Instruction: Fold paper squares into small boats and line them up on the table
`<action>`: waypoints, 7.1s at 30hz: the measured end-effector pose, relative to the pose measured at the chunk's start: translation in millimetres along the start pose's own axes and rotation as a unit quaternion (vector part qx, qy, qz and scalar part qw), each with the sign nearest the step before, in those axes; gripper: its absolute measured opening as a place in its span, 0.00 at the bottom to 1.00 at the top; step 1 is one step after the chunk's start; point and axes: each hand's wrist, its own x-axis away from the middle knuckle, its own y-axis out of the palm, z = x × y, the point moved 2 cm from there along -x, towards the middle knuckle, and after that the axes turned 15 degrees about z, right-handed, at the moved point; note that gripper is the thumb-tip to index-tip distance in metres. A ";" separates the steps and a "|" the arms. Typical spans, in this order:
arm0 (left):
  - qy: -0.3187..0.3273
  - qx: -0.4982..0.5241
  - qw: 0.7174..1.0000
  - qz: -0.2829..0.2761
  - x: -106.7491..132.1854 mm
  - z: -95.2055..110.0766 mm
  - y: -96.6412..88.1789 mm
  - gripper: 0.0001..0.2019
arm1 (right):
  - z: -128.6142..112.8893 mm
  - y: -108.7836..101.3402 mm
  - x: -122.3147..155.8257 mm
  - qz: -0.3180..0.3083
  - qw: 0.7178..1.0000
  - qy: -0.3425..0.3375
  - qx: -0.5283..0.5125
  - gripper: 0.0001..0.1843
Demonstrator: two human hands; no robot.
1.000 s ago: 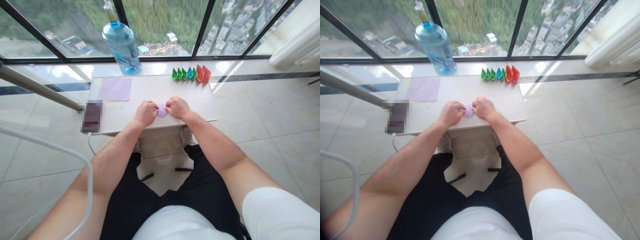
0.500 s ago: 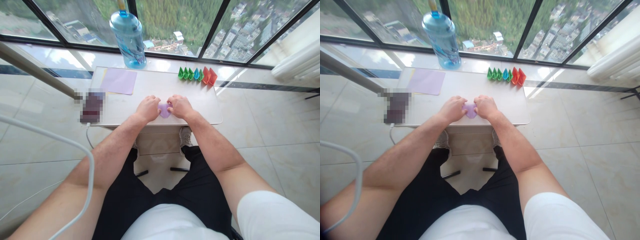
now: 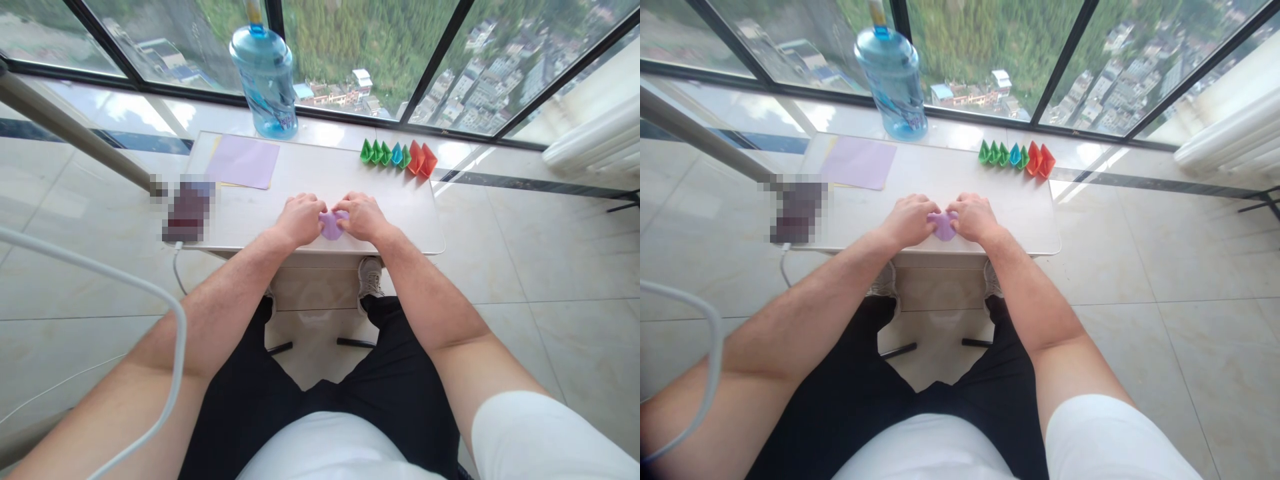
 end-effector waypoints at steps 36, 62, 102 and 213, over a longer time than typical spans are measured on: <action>-0.009 -0.028 1.000 0.000 2.6 7.9 -5.0 0.14 | -5.8 0.1 -1.5 -0.008 1.000 -0.023 0.009 0.15; -0.034 0.090 0.995 -0.015 -0.7 -26.6 4.1 0.07 | 14.7 1.0 3.8 -0.012 0.999 -0.016 -0.040 0.04; -0.237 0.382 0.887 0.103 -2.4 -16.6 2.4 0.14 | 10.5 10.2 8.4 0.188 0.963 -0.058 -0.184 0.17; 0.166 0.035 0.984 0.062 22.1 -29.3 6.3 0.13 | 11.0 25.2 29.1 0.095 0.979 -0.172 -0.055 0.16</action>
